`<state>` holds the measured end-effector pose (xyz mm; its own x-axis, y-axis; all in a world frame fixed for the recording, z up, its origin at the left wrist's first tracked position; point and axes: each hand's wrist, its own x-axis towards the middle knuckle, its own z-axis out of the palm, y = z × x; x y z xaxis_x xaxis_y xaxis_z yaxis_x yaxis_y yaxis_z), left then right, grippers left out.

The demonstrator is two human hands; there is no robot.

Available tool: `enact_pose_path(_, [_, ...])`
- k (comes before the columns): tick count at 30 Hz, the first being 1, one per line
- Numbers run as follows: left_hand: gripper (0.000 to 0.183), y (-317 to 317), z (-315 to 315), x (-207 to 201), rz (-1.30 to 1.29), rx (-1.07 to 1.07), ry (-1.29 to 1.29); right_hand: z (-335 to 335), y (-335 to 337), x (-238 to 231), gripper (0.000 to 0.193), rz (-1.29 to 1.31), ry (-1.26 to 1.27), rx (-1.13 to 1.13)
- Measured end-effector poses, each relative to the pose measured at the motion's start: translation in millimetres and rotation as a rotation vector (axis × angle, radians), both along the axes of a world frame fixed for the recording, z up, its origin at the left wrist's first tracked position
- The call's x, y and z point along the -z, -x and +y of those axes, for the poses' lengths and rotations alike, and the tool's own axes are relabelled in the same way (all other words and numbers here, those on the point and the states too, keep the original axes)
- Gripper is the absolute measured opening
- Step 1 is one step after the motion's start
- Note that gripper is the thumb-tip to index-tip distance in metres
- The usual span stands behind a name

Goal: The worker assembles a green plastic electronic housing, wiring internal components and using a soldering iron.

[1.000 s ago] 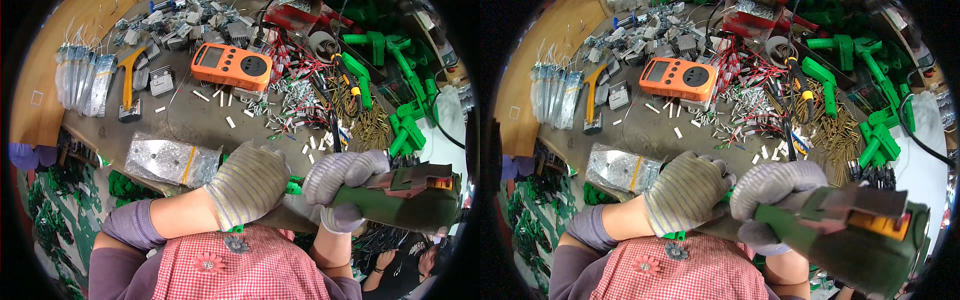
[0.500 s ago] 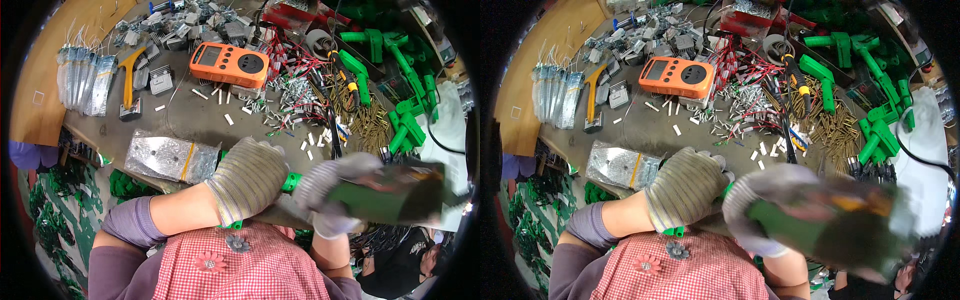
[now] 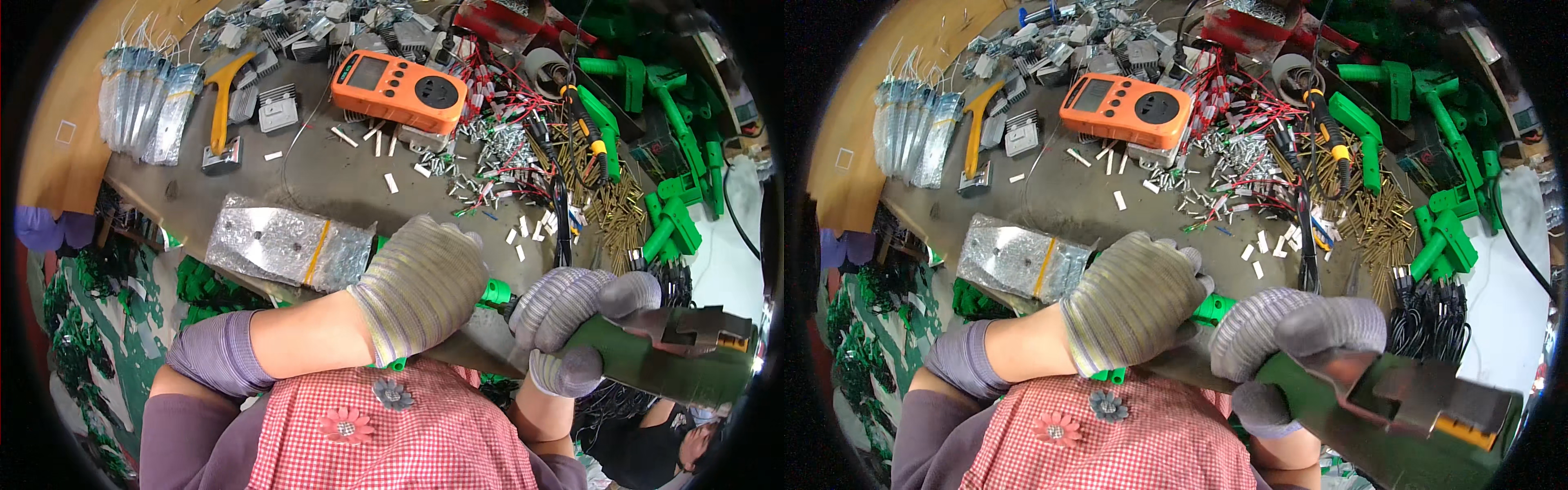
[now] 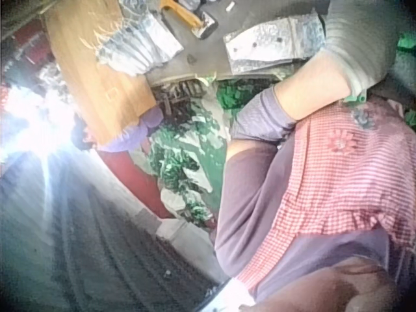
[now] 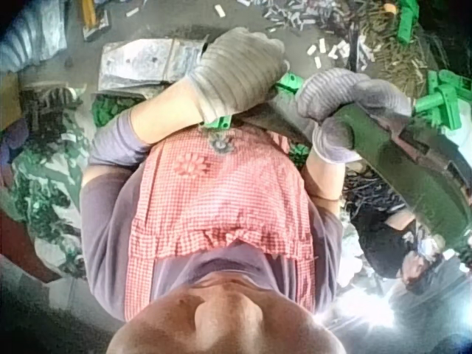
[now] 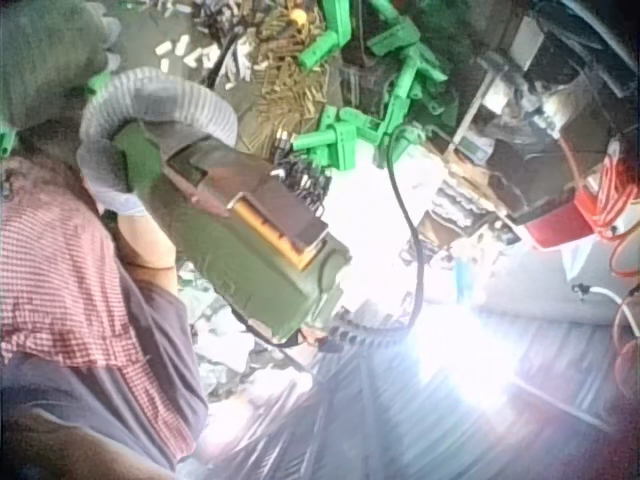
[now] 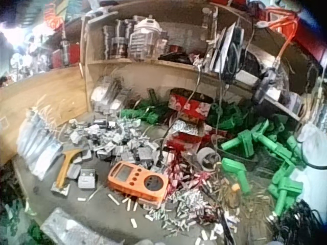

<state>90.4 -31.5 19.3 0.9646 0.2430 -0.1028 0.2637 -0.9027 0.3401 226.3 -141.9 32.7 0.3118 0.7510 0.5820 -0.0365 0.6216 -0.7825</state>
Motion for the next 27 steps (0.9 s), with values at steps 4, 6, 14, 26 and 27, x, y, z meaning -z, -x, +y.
enact_pose_path(4, [0.033, 2, -1, 4, -0.050, -0.008, -0.019, 1, 4, 6, 0.055, -0.046, -0.050, -0.029])
enact_pose_path(6, [0.032, -1, -2, 2, -0.039, -0.002, -0.033, -10, 9, 12, 0.056, -0.052, -0.012, 0.122])
enact_pose_path(14, [0.028, -34, -3, -1, -0.114, -0.086, 0.001, -7, 20, -25, 0.068, -0.044, 0.023, 0.095])
enact_pose_path(26, [0.032, -16, 20, -2, -0.228, -0.110, 0.147, -21, 39, -14, 0.056, -0.065, 0.140, -0.111])
enact_pose_path(27, [0.035, 0, 29, -3, -0.273, -0.024, 0.205, -23, 41, -16, 0.056, -0.067, 0.143, -0.103])
